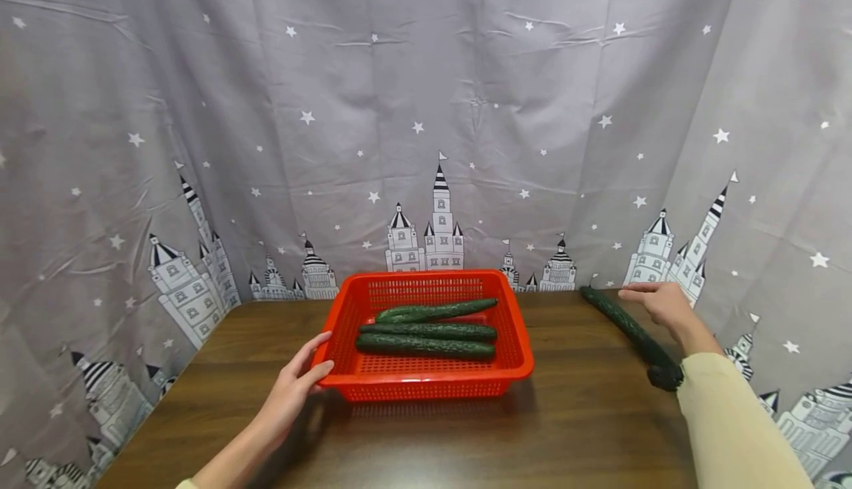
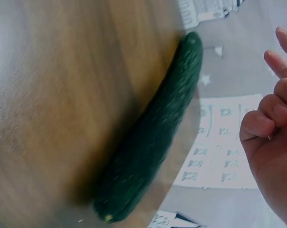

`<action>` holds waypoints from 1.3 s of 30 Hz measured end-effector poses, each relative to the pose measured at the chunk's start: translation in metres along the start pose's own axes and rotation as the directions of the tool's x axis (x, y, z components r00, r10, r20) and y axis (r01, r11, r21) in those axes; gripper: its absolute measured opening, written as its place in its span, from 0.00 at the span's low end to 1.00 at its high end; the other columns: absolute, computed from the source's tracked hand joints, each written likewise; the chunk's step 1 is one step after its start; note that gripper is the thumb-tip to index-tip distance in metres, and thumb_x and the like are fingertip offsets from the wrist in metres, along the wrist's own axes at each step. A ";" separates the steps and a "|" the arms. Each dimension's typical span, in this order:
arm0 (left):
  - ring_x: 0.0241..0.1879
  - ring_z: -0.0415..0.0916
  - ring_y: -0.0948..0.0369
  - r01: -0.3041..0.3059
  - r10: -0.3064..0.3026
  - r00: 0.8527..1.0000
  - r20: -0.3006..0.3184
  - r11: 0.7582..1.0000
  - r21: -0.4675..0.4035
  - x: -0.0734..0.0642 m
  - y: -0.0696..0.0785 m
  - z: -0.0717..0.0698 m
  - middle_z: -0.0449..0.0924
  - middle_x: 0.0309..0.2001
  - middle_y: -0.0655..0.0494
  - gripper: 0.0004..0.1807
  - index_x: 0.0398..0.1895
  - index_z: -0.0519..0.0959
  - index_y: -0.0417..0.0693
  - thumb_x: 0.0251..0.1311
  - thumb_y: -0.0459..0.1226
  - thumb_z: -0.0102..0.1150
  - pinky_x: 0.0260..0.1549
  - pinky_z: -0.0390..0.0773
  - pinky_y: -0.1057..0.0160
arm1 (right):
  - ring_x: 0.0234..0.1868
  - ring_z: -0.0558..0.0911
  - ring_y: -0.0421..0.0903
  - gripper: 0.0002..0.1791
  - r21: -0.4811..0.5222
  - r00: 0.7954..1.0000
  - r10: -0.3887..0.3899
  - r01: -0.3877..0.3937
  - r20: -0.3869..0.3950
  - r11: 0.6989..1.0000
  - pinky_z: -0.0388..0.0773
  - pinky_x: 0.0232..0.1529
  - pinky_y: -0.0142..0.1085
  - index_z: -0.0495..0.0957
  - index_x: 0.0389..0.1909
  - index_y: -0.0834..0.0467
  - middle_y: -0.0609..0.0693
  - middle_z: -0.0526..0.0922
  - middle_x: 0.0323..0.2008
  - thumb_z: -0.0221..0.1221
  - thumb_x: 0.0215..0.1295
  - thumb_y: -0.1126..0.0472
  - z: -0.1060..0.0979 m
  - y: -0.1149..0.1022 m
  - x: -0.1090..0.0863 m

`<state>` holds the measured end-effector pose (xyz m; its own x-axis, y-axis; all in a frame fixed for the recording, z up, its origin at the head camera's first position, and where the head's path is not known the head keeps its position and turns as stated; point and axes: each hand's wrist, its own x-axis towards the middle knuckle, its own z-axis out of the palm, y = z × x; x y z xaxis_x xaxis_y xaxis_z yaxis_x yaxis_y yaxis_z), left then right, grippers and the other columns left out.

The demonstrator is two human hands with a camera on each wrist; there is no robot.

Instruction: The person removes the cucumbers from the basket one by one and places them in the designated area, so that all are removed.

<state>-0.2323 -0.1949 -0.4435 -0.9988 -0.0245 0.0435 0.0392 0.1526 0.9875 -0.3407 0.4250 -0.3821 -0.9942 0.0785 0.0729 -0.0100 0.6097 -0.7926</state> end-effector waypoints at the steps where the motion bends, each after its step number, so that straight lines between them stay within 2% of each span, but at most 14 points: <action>1: 0.53 0.74 0.50 -0.001 0.001 1.000 -0.002 1.000 0.002 0.000 0.000 0.000 0.72 0.66 0.45 0.28 0.72 0.67 0.59 0.70 0.40 0.57 0.45 0.73 0.57 | 0.13 0.59 0.35 0.32 -0.001 1.000 -0.015 0.015 0.004 1.000 0.62 0.17 0.34 0.78 0.58 0.70 0.34 0.57 0.11 0.66 0.65 0.47 0.001 -0.005 0.001; 6: 0.50 0.73 0.54 -0.005 0.005 1.000 -0.005 1.000 0.020 0.002 0.000 0.000 0.72 0.65 0.46 0.28 0.73 0.67 0.60 0.70 0.41 0.57 0.44 0.73 0.58 | 0.14 0.60 0.36 0.33 -0.012 0.997 -0.060 0.061 0.053 0.998 0.63 0.19 0.34 0.76 0.61 0.70 0.35 0.56 0.12 0.65 0.66 0.48 0.007 -0.031 0.006; 11: 0.49 0.73 0.56 -0.012 0.012 1.000 -0.002 1.000 0.022 0.004 0.002 -0.002 0.71 0.65 0.45 0.28 0.73 0.66 0.59 0.71 0.40 0.57 0.43 0.73 0.58 | 0.14 0.58 0.36 0.34 0.021 0.990 -0.073 0.071 0.125 0.997 0.61 0.20 0.35 0.72 0.64 0.72 0.36 0.59 0.13 0.63 0.68 0.50 0.014 -0.051 0.015; 13: 0.50 0.73 0.55 -0.015 0.015 1.000 -0.003 1.000 0.019 0.004 0.002 -0.003 0.72 0.65 0.45 0.28 0.73 0.66 0.59 0.70 0.40 0.57 0.43 0.73 0.58 | 0.14 0.58 0.35 0.34 0.015 0.988 -0.086 0.085 0.132 0.996 0.61 0.20 0.35 0.73 0.63 0.72 0.36 0.62 0.14 0.64 0.68 0.50 0.018 -0.059 0.019; 17: 0.53 0.72 0.53 0.000 0.000 1.000 -0.003 1.000 0.025 0.003 0.002 -0.004 0.71 0.67 0.45 0.28 0.73 0.66 0.60 0.70 0.41 0.57 0.45 0.73 0.57 | 0.15 0.58 0.35 0.32 0.008 0.982 -0.105 0.105 0.157 0.994 0.65 0.21 0.33 0.75 0.62 0.70 0.36 0.61 0.14 0.65 0.66 0.51 0.028 -0.073 0.023; 19: 0.55 0.72 0.52 0.013 -0.013 1.000 -0.001 1.000 0.029 0.001 0.001 -0.005 0.70 0.68 0.45 0.28 0.73 0.66 0.61 0.71 0.41 0.57 0.46 0.73 0.56 | 0.16 0.58 0.36 0.31 0.013 0.978 -0.104 0.103 0.181 0.995 0.65 0.21 0.32 0.76 0.62 0.69 0.37 0.57 0.13 0.65 0.66 0.51 0.034 -0.081 0.024; 24: 0.55 0.72 0.51 0.017 -0.016 1.000 -0.005 0.999 0.030 -0.002 0.000 -0.004 0.70 0.68 0.44 0.28 0.73 0.66 0.61 0.71 0.41 0.56 0.45 0.72 0.56 | 0.13 0.57 0.37 0.30 0.014 0.966 -0.108 0.108 0.235 0.994 0.61 0.18 0.32 0.77 0.61 0.67 0.37 0.57 0.11 0.66 0.66 0.51 0.045 -0.095 0.031; 27: 0.54 0.72 0.50 0.014 -0.014 1.000 -0.014 0.999 0.028 -0.002 0.000 -0.003 0.71 0.67 0.45 0.28 0.73 0.66 0.61 0.71 0.40 0.56 0.45 0.72 0.57 | 0.13 0.57 0.38 0.29 -0.009 0.957 -0.119 0.126 0.263 0.992 0.61 0.19 0.33 0.78 0.61 0.66 0.39 0.60 0.13 0.66 0.66 0.50 0.050 -0.102 0.038; 30: 0.54 0.72 0.50 0.016 -0.016 1.000 -0.016 0.999 0.027 -0.001 0.000 -0.001 0.71 0.66 0.45 0.28 0.73 0.66 0.61 0.71 0.41 0.56 0.45 0.72 0.57 | 0.14 0.58 0.39 0.27 -0.022 0.950 -0.125 0.137 0.286 0.990 0.62 0.21 0.34 0.79 0.60 0.64 0.41 0.71 0.21 0.65 0.67 0.50 0.053 -0.110 0.043; 36: 0.54 0.72 0.52 0.017 -0.017 1.000 -0.012 1.000 0.026 0.001 0.001 0.001 0.71 0.66 0.45 0.28 0.72 0.67 0.61 0.70 0.41 0.56 0.45 0.73 0.57 | 0.15 0.58 0.38 0.28 0.016 0.940 -0.136 0.138 0.314 0.990 0.61 0.22 0.32 0.79 0.60 0.63 0.47 0.80 0.34 0.67 0.65 0.50 0.062 -0.124 0.049; 39: 0.54 0.73 0.52 0.019 -0.018 1.000 -0.018 1.000 0.023 0.000 -0.002 0.003 0.71 0.67 0.45 0.28 0.72 0.67 0.61 0.71 0.40 0.56 0.45 0.73 0.57 | 0.15 0.58 0.38 0.28 0.044 0.932 -0.141 0.134 0.334 0.990 0.61 0.22 0.32 0.79 0.60 0.64 0.45 0.80 0.31 0.68 0.64 0.52 0.068 -0.130 0.051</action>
<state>-0.2324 -0.1923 -0.4456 -0.9986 -0.0455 0.0280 0.0196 0.1752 0.9843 -0.3976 0.2963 -0.3165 -0.9609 -0.2759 -0.0223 -0.1479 0.5798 -0.8012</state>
